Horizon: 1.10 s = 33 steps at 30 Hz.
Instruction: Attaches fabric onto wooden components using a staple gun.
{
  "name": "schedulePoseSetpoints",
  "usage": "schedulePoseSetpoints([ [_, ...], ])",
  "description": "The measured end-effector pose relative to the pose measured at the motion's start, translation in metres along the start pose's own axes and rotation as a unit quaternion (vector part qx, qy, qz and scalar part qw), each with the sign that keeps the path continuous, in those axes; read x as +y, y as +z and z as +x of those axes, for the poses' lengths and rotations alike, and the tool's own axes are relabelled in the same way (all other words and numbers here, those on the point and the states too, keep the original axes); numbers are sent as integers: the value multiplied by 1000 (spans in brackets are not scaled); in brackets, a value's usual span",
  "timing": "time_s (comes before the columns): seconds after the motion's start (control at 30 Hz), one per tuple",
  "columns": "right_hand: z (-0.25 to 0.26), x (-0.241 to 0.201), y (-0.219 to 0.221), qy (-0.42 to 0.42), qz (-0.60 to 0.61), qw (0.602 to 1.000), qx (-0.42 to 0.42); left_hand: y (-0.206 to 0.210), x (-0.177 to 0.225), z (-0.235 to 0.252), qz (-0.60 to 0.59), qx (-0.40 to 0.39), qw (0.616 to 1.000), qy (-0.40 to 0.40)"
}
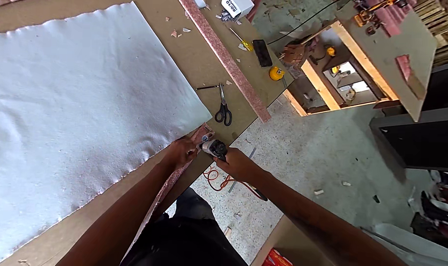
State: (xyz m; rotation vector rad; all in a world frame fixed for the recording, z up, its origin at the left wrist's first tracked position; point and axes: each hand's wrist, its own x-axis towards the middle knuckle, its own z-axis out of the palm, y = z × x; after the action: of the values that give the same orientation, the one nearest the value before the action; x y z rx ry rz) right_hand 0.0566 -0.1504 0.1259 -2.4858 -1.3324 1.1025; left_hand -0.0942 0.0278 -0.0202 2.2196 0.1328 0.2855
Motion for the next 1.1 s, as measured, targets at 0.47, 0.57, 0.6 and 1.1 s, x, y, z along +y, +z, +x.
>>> schedulePoseSetpoints([
  [0.47, -17, -16, 7, 43, 7, 999, -17, -16, 84, -81, 249, -78, 936, -235],
  [0.57, -15, -11, 5, 36, 10, 999, -20, 5, 52, -105, 205, 65, 968, -128],
  [0.6, -15, -7, 3, 35, 12, 999, -27, 7, 47, -105, 174, 73, 975, -116],
  [1.1, -27, -23, 33, -35, -24, 999, -28, 16, 45, -114, 101, 211, 963, -133],
])
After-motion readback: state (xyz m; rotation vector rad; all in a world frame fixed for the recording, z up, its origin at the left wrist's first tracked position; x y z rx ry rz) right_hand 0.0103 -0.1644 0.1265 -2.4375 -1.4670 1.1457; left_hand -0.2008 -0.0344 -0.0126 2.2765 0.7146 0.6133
